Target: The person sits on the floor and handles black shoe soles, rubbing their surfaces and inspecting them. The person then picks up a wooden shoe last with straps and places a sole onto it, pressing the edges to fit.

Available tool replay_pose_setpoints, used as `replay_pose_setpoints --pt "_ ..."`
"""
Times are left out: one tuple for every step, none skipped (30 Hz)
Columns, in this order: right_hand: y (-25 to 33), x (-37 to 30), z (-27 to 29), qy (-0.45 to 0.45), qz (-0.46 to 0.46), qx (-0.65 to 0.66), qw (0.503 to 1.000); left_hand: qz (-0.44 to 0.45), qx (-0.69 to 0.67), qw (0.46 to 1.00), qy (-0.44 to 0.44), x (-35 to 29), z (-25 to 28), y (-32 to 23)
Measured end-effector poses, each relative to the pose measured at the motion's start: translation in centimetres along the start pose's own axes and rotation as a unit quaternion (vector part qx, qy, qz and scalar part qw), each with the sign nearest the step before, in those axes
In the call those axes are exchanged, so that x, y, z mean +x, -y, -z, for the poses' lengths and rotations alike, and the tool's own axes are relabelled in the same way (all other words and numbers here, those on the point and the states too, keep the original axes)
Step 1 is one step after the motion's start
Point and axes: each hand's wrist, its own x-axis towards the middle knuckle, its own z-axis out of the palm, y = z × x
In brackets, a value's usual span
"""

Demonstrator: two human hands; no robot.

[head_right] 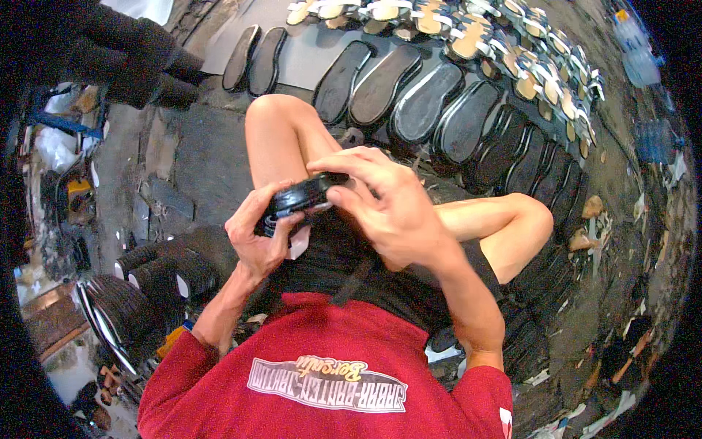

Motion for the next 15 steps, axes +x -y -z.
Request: replay_pose_setpoints --pt "0.0 0.1 1.0 0.041 0.012 0.039 0.998 0.004 -0.011 1.000 0.000 -0.3 0.5 -0.3" --pt "0.2 -0.6 1.4 0.046 -0.033 0.154 0.986 -0.005 -0.049 0.998 -0.025 -0.6 0.6 -0.2" --pt "-0.2 -0.9 1.7 0.049 -0.020 0.136 0.989 0.002 -0.073 0.997 -0.024 -0.8 1.1 -0.5" --pt "-0.8 -1.1 1.9 0.053 -0.006 0.118 0.992 -0.004 -0.093 0.995 -0.038 -1.0 1.3 -0.3" --pt "-1.2 -1.4 1.7 0.058 0.007 0.100 0.993 -0.008 -0.113 0.992 -0.053 -1.2 1.3 -0.2" --pt "-1.5 -1.4 0.6 0.045 0.014 0.104 0.993 -0.005 -0.117 0.992 -0.050 -1.3 1.5 -0.3" --pt "-1.7 -1.3 -0.5 0.033 0.022 0.108 0.993 -0.002 -0.120 0.992 -0.048 -1.2 1.7 -0.7" --pt "-1.6 -0.6 -0.9 0.027 0.022 0.117 0.992 0.000 -0.122 0.991 -0.045 -0.8 2.0 -0.9" --pt "-1.5 -0.1 -1.1 0.021 0.023 0.127 0.991 0.000 -0.132 0.990 -0.037 -0.3 2.2 -1.4" --pt "-1.4 0.5 -1.0 0.022 0.041 0.106 0.993 0.000 -0.142 0.989 -0.030 0.4 2.2 -2.1" --pt "-1.2 0.9 -1.1 0.023 0.058 0.086 0.994 0.001 -0.152 0.988 -0.021 0.8 2.6 -2.7" --pt "-1.0 1.2 -1.3 0.024 0.076 0.066 0.995 -0.068 -0.069 0.995 0.005 1.7 3.1 -2.9" --pt "-0.9 1.4 -1.6 0.019 0.077 0.059 0.995 -0.068 -0.060 0.996 0.002 1.9 3.1 -3.1" --pt "-0.8 1.5 -1.8 0.015 0.079 0.049 0.996 -0.060 -0.054 0.997 0.004 2.0 3.2 -3.1" --pt "-0.6 1.6 -1.9 0.010 0.080 0.040 0.996 -0.051 -0.048 0.998 0.005 2.0 3.2 -3.1"
